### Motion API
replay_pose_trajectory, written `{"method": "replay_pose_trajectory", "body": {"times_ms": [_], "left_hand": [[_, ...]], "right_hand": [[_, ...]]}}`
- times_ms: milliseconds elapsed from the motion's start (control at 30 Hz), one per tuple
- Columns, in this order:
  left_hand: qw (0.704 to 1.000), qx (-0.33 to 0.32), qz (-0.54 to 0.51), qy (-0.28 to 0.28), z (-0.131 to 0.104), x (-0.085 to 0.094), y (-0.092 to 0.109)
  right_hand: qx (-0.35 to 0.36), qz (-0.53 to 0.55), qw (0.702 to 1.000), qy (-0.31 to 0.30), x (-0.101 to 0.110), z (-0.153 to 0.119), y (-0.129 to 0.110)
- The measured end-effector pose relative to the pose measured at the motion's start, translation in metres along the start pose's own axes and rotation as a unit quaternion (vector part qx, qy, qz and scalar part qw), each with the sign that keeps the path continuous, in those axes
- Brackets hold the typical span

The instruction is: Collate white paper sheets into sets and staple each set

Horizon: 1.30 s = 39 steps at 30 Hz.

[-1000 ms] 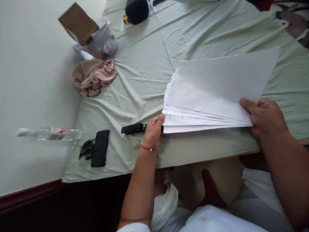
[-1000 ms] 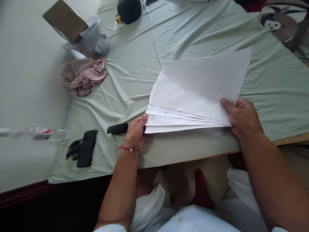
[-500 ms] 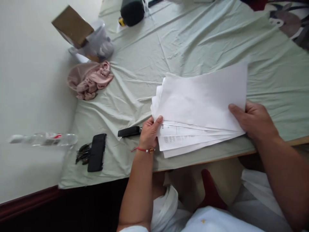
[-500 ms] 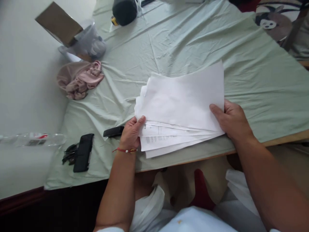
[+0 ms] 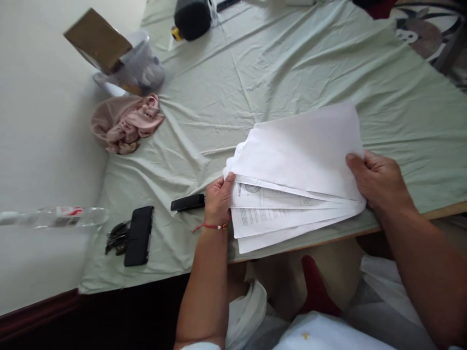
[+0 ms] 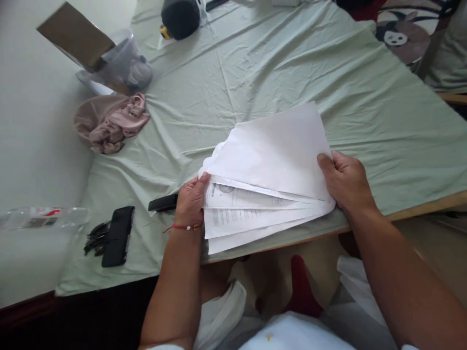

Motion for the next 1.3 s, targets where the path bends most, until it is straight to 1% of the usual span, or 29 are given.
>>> {"method": "replay_pose_trajectory", "body": {"times_ms": [100, 167, 267, 367, 567, 667, 767, 833, 933, 1033, 1200, 1300], "left_hand": [[1.000, -0.001, 0.001, -0.009, 0.002, 0.000, -0.001], [1.000, -0.002, 0.000, -0.022, 0.001, -0.002, -0.001], [0.999, -0.005, -0.003, -0.035, 0.000, -0.005, 0.001], [0.999, -0.005, 0.001, -0.038, 0.000, -0.004, 0.001], [0.999, -0.010, 0.043, 0.021, 0.001, 0.005, 0.000], [0.999, -0.017, 0.041, 0.011, 0.002, 0.006, 0.000], [1.000, -0.016, 0.023, -0.004, 0.003, 0.006, -0.002], [1.000, -0.010, 0.020, -0.008, 0.005, 0.006, -0.004], [1.000, -0.004, 0.019, -0.017, 0.006, 0.005, -0.005], [1.000, -0.006, 0.012, -0.022, 0.006, 0.004, -0.004], [1.000, -0.002, 0.011, -0.029, 0.006, 0.004, -0.003], [0.999, -0.001, 0.010, -0.032, 0.007, 0.005, -0.003]], "right_hand": [[-0.018, -0.025, 0.999, 0.028, 0.003, -0.003, -0.004], [-0.018, -0.054, 0.997, 0.046, 0.007, -0.003, -0.004], [-0.004, -0.070, 0.996, 0.057, 0.010, -0.002, -0.004], [-0.011, -0.072, 0.995, 0.064, 0.010, -0.001, -0.003], [-0.005, -0.079, 0.995, 0.060, 0.008, -0.001, -0.008], [-0.020, -0.071, 0.995, 0.063, 0.006, -0.002, -0.008], [-0.034, -0.052, 0.998, 0.033, 0.004, -0.001, -0.006], [-0.029, -0.052, 0.998, 0.015, 0.004, 0.000, -0.005], [-0.021, -0.063, 0.998, 0.017, 0.005, 0.001, -0.004], [-0.019, -0.022, 1.000, 0.004, 0.003, 0.002, -0.004], [-0.016, 0.095, 0.995, -0.025, 0.000, 0.003, -0.004], [-0.028, 0.118, 0.992, -0.030, 0.003, 0.003, -0.001]]}}
Point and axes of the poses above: each hand's wrist, its own z-axis towards the middle knuckle, its own x-axis out of the back of the hand, y = z × x, the point moved 3 cm from there along z, towards the middle knuckle, and after that the axes turned 10 degrees about -y, right-handed, at the moved point
